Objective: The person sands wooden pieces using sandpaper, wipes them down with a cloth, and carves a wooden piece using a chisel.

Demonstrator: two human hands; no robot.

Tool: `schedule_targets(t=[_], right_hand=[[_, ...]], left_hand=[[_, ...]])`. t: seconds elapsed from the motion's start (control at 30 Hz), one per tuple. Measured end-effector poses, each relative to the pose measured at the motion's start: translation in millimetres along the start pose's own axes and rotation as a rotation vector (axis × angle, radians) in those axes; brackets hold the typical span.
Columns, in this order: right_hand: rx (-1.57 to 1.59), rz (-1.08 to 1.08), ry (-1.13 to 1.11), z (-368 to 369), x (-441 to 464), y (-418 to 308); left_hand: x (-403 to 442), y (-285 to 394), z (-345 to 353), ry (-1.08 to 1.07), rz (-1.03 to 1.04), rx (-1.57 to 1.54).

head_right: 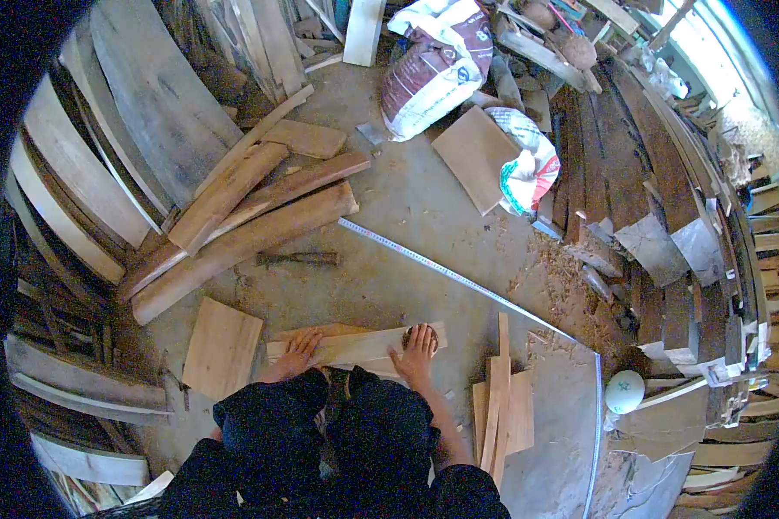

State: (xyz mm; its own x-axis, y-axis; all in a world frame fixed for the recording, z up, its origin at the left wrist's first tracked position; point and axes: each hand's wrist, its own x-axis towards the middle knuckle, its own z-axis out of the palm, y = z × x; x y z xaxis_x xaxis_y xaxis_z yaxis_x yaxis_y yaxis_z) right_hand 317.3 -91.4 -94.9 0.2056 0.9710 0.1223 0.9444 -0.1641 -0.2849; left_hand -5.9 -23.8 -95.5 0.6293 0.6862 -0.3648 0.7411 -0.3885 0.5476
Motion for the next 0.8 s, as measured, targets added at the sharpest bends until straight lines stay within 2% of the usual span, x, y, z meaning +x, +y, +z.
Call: schedule_targets(t=[0.03,0.13,0.23,0.27,0.37,0.43,0.53,0.63,0.7,0.8], right_hand=[[-0.042,0.007,0.037,-2,-2,-13],[-0.019,-0.135,-0.104,-2,-9,-43],[-0.679,-0.512,0.181,56,-19,-36],[-0.64,-0.532,0.194,52,-17,-35],[-0.077,-0.653,0.049,22,-1,-7],[-0.1,-0.243,-0.401,5,23,18],[0.069,-0.069,-0.257,-8,28,42],[-0.145,0.007,-0.332,12,19,4],[-0.248,-0.219,-0.359,42,10,-26],[-0.735,-0.602,0.352,56,-8,-64]], left_hand=[[0,-1,1,0.002,0.001,-0.009],[1,-2,3,-0.004,-0.008,0.049],[4,-8,9,0.004,0.007,0.054],[7,-9,11,0.025,0.017,0.062],[2,-13,14,0.058,0.046,0.086],[1,-14,12,0.085,0.079,0.078],[3,-11,10,0.051,0.046,0.052],[1,-6,7,0.015,0.002,0.076],[1,-10,9,0.044,0.046,0.076],[2,-4,7,0.022,0.028,0.08]])
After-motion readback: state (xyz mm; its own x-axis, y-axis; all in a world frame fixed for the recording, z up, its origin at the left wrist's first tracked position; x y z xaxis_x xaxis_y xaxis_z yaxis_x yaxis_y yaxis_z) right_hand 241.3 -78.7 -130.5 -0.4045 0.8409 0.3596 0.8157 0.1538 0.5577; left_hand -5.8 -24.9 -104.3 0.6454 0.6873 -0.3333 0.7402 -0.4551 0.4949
